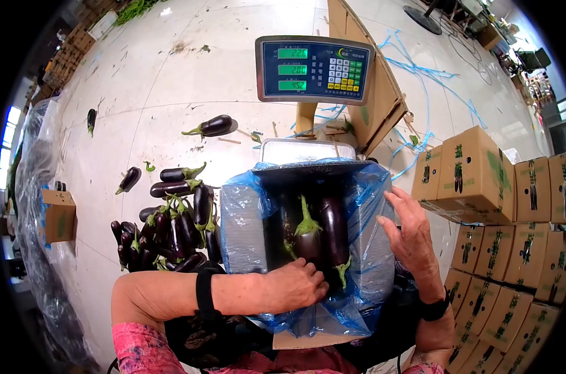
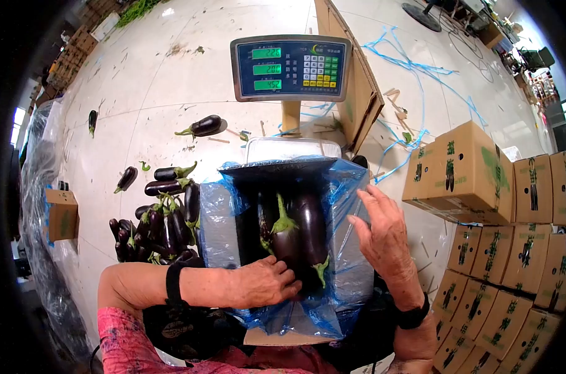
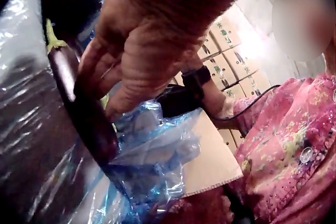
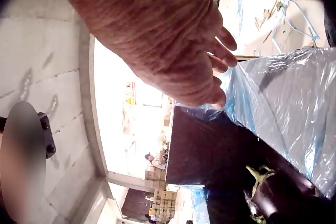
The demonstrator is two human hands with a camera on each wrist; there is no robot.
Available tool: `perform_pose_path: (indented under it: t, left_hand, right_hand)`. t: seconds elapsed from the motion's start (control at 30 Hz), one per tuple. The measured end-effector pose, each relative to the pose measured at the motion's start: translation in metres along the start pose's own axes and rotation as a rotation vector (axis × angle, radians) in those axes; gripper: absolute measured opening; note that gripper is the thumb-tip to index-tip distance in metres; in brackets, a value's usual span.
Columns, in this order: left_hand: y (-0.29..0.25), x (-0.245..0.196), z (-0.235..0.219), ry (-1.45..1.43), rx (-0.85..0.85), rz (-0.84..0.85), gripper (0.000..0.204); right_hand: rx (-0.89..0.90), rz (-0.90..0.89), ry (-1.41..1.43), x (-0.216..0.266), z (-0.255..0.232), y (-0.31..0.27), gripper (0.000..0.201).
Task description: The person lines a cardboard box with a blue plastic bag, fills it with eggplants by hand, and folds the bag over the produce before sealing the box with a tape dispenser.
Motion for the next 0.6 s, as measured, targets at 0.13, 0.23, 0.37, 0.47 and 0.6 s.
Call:
perform_pose_path:
  t: [0.13,0.23,0.37,0.47,0.6]
  left_hand:
    - [-0.004,0.010,-0.018,-0.058,-0.030,-0.009,0.038]
    - [-0.027,0.034,-0.057,-0.220,0.000,-0.077,0.043]
    - [-0.126,0.106,-0.127,-0.396,-0.355,-0.427,0.047]
    - [-0.255,0.150,-0.119,-0.752,-0.713,-0.976,0.042]
    - [-0.390,0.154,-0.008,-0.570,-0.793,-1.368,0.038]
  right_hand:
    - [0.020,0.003,0.009,0.001,0.002,0.000,0.045]
    - [0.026,0.000,0.016,0.005,0.003,0.001,0.044]
    - [0.056,-0.007,0.000,0.016,-0.002,0.006,0.039]
    - [0.084,0.096,0.087,0.014,0.008,0.004,0.037]
    - [0.101,0.084,0.066,0.033,0.018,0.008,0.034]
Point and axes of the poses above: each hand's wrist, its own y-axis towards the middle knuckle, its own z-axis out of the palm, x = y × z, the point moved 8 cm from there along y, towards the middle knuckle, and after that the axes turned 2 degrees about -x, right-handed, at the moved point
